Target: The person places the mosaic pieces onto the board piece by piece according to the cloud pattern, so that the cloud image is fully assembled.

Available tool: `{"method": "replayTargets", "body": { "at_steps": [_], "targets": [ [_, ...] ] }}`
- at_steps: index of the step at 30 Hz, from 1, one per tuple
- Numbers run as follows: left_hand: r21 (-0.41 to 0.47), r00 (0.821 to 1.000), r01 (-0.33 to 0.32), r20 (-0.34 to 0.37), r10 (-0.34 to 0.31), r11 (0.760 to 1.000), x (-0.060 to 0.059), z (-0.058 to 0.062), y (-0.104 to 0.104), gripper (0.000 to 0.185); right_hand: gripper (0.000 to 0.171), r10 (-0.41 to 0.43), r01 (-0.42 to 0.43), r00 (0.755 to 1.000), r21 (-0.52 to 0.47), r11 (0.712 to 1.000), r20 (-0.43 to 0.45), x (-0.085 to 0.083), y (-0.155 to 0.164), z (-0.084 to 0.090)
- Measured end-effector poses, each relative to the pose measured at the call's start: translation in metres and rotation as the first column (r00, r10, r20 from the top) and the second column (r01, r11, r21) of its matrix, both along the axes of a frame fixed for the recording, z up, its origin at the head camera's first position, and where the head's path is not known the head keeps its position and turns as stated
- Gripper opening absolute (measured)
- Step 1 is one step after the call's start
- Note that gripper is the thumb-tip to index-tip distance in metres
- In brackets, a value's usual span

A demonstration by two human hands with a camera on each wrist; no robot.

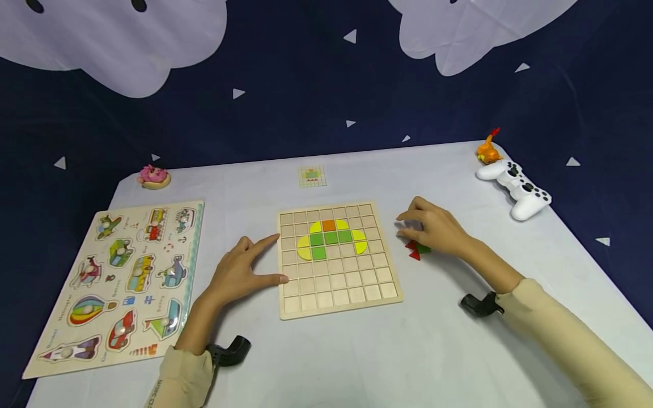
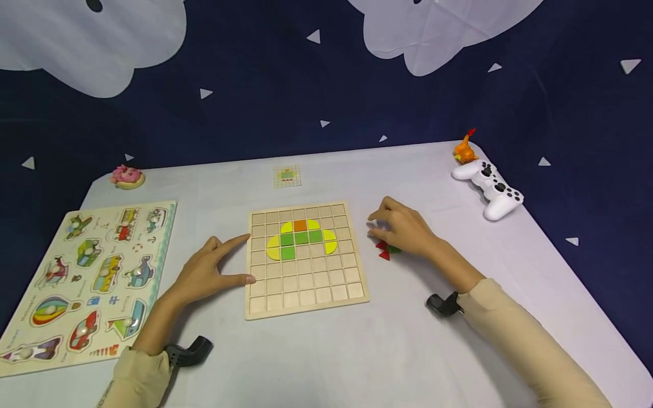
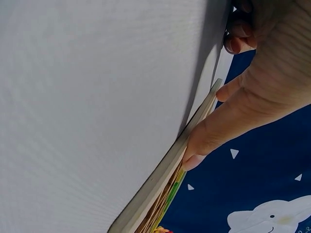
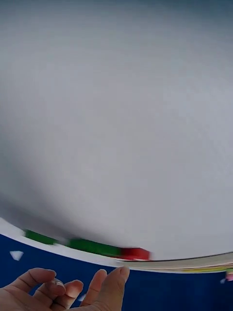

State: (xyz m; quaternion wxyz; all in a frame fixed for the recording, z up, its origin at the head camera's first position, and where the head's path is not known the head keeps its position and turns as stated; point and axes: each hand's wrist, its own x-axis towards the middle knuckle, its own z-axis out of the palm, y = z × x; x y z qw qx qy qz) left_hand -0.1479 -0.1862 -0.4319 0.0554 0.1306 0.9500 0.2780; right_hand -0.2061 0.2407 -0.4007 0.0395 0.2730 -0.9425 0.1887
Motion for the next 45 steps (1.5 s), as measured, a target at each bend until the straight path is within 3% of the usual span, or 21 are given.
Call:
{"method": "replayTargets", "body": {
  "at_steps": [6, 14, 24, 29, 37, 45],
  "targets": [
    [-0.004, 1.0, -0.002, 0.003, 0.002, 1.0, 0.0, 0.001, 0.0, 0.096, 0.031, -0.113, 0.113, 0.993, 0.01, 0.994, 0.02, 0.007, 0.032, 0.0],
    [-0.003, 1.0, -0.006, 0.013, 0.006, 1.0, 0.0, 0.001, 0.0, 0.096, 0.03, -0.154, 0.153, 0.988, 0.045, 0.987, 0.028, 0.009, 0.053, -0.002],
    [0.003, 1.0, -0.007, 0.01, 0.007, 1.0, 0.001, 0.001, 0.0, 0.096, 0.023, -0.128, 0.123, 0.989, 0.072, 0.99, 0.068, 0.002, 0.056, -0.001],
    [0.001, 1.0, -0.005, 0.011, 0.005, 1.0, 0.001, 0.0, 0.0, 0.096, 0.023, -0.093, 0.092, 0.995, 0.041, 0.995, 0.028, -0.002, 0.05, -0.002],
    [-0.003, 1.0, -0.007, 0.007, 0.007, 1.0, 0.001, 0.0, 0.0, 0.096, 0.021, -0.017, 0.017, 1.0, -0.024, 1.0, 0.0, -0.003, 0.019, 0.002],
    [0.001, 1.0, -0.002, 0.002, 0.002, 1.0, 0.0, 0.0, 0.0, 0.096, 0.02, 0.11, -0.11, 0.994, -0.077, 0.991, -0.01, 0.002, -0.022, 0.004]
  ]
}}
